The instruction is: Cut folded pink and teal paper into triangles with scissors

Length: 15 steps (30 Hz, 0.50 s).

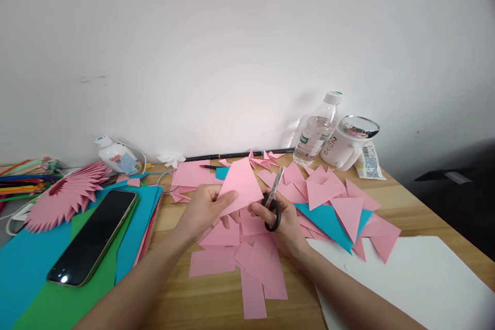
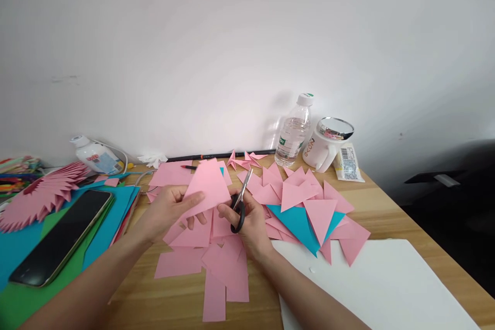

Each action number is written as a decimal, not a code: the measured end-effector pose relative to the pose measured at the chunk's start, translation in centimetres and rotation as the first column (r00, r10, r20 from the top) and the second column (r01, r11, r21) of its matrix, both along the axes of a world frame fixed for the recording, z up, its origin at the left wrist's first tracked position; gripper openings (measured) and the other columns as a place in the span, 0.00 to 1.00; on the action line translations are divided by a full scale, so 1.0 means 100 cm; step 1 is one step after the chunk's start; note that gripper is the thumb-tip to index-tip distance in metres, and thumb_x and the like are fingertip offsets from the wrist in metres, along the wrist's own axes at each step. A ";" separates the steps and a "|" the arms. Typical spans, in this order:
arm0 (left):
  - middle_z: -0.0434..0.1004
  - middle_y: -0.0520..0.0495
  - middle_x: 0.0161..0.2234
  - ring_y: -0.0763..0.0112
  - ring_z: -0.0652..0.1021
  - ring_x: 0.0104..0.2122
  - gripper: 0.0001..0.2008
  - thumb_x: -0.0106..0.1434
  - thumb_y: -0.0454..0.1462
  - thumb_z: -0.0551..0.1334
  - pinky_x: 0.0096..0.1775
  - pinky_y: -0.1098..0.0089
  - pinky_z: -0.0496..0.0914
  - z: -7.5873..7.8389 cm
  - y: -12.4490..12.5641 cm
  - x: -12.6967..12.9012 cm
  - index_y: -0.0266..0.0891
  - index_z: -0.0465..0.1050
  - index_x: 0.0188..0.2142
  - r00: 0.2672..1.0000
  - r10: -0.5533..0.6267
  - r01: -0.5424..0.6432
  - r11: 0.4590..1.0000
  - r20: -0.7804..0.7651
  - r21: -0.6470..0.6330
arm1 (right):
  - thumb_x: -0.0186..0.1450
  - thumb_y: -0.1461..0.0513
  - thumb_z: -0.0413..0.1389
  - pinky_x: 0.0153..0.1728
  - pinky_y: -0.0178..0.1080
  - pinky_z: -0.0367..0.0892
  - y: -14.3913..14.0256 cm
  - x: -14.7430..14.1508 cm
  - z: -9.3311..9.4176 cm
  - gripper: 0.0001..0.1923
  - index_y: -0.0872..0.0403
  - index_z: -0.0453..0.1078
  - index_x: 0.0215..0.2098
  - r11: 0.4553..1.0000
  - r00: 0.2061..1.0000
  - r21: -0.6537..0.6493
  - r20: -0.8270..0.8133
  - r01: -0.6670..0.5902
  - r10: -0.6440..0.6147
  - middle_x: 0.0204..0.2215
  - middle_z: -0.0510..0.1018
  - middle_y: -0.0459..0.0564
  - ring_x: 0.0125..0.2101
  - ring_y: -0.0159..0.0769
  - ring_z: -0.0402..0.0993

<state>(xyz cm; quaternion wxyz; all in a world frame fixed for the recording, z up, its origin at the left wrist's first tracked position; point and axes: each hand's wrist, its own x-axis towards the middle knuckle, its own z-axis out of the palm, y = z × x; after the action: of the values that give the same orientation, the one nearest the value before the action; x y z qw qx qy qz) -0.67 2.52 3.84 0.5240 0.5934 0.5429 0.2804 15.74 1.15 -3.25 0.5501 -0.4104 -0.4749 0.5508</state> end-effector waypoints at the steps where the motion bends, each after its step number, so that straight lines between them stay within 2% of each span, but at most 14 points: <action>1: 0.76 0.46 0.21 0.75 0.72 0.16 0.16 0.56 0.45 0.57 0.20 0.75 0.65 0.002 0.001 -0.003 0.33 0.71 0.24 0.999 0.036 -0.036 0.999 0.024 0.031 | 0.55 0.58 0.59 0.28 0.35 0.60 0.000 0.000 0.000 0.13 0.54 0.65 0.36 0.998 0.998 0.006 0.002 -0.057 0.057 0.23 0.71 0.45 0.25 0.32 0.65; 3: 0.77 0.46 0.23 0.74 0.74 0.19 0.14 0.55 0.43 0.59 0.24 0.74 0.68 0.008 0.003 -0.009 0.33 0.72 0.25 0.990 0.101 -0.107 0.993 0.097 0.053 | 0.55 0.58 0.60 0.28 0.35 0.61 -0.002 0.000 0.000 0.15 0.54 0.65 0.38 0.978 0.978 0.021 -0.007 -0.208 0.208 0.25 0.73 0.46 0.25 0.31 0.65; 5: 0.78 0.46 0.24 0.72 0.76 0.23 0.12 0.54 0.42 0.61 0.27 0.73 0.71 0.015 0.003 -0.013 0.32 0.73 0.27 0.977 0.147 -0.154 0.988 0.156 0.030 | 0.54 0.57 0.60 0.27 0.35 0.62 -0.004 -0.001 0.000 0.17 0.54 0.65 0.40 0.928 0.927 0.019 -0.036 -0.372 0.372 0.26 0.73 0.47 0.25 0.31 0.66; 7: 0.79 0.45 0.25 0.70 0.77 0.23 0.12 0.53 0.42 0.62 0.28 0.72 0.72 0.022 0.002 -0.016 0.32 0.74 0.28 0.972 0.149 -0.151 0.988 0.182 -0.003 | 0.54 0.57 0.61 0.29 0.35 0.63 -0.007 -0.001 0.001 0.19 0.54 0.64 0.41 0.871 0.869 0.003 -0.078 -0.491 0.489 0.28 0.74 0.48 0.27 0.31 0.68; 10: 0.79 0.44 0.24 0.68 0.78 0.23 0.12 0.54 0.41 0.62 0.28 0.70 0.73 0.027 0.000 -0.017 0.32 0.75 0.28 0.984 0.092 -0.088 0.996 0.153 -0.030 | 0.54 0.58 0.61 0.32 0.37 0.65 -0.011 -0.001 0.002 0.18 0.54 0.64 0.40 0.826 0.821 -0.002 -0.115 -0.563 0.559 0.31 0.75 0.50 0.30 0.33 0.69; 15: 0.80 0.44 0.25 0.63 0.79 0.27 0.12 0.53 0.42 0.62 0.29 0.67 0.75 0.021 -0.001 -0.015 0.34 0.75 0.28 0.997 0.038 -0.033 0.997 0.061 -0.071 | 0.55 0.59 0.61 0.34 0.37 0.65 -0.012 0.001 0.002 0.15 0.55 0.66 0.39 0.814 0.807 0.000 -0.137 -0.580 0.575 0.31 0.74 0.51 0.32 0.33 0.69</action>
<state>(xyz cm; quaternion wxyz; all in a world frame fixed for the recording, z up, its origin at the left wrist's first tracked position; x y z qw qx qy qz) -2.17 2.46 5.94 0.5561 0.5559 0.5461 0.2890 15.81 -0.08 -3.03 0.3777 -0.2212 -0.5283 0.7276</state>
